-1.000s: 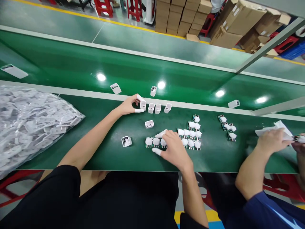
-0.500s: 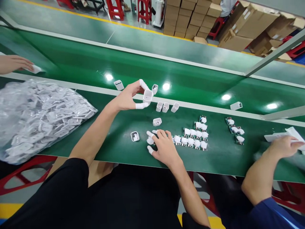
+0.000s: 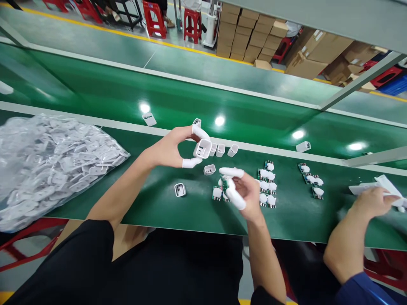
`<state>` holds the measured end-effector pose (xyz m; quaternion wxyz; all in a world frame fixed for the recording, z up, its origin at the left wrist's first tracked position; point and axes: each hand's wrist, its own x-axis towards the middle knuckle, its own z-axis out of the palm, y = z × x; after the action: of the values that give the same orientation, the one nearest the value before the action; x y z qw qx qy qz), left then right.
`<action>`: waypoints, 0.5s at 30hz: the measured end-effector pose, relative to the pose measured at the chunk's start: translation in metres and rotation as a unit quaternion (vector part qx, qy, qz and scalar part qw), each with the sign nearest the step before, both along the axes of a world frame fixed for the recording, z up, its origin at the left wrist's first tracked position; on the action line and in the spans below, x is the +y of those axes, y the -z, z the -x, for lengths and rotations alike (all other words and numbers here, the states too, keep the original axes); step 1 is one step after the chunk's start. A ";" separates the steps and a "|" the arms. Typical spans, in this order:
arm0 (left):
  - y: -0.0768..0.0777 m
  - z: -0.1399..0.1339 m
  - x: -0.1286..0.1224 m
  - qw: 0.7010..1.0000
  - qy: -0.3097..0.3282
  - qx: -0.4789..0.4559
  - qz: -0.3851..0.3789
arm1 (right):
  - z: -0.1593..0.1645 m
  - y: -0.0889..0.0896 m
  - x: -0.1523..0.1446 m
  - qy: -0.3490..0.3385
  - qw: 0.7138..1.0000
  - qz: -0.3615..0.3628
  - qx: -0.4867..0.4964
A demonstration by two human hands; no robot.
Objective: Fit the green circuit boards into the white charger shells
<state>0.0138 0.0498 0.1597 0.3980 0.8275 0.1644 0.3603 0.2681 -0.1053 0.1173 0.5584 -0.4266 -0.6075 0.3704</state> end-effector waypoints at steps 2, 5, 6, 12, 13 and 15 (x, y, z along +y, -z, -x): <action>-0.005 0.000 -0.006 0.999 -0.007 -0.008 -0.031 | -0.006 -0.021 0.020 0.013 0.996 -0.054 0.073; -0.015 0.003 -0.013 0.995 -0.025 -0.032 -0.092 | -0.006 -0.049 0.048 0.024 0.988 -0.121 0.096; -0.018 0.004 -0.015 0.993 -0.033 -0.040 -0.110 | -0.004 -0.056 0.055 0.021 0.987 -0.136 0.082; -0.007 0.003 -0.014 0.991 -0.078 -0.103 -0.019 | 0.011 -0.061 0.081 0.017 0.984 -0.173 0.035; 0.000 0.000 -0.011 0.989 -0.092 -0.113 0.001 | 0.014 -0.059 0.083 0.019 0.984 -0.175 0.040; 0.013 -0.007 -0.006 0.985 -0.124 -0.122 0.000 | 0.018 -0.055 0.086 0.020 0.984 -0.175 0.039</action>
<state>0.0206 0.0439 0.1465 0.3674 0.7501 0.2162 0.5056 0.2501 -0.0189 0.1728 0.6548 -0.3199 -0.6321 0.2634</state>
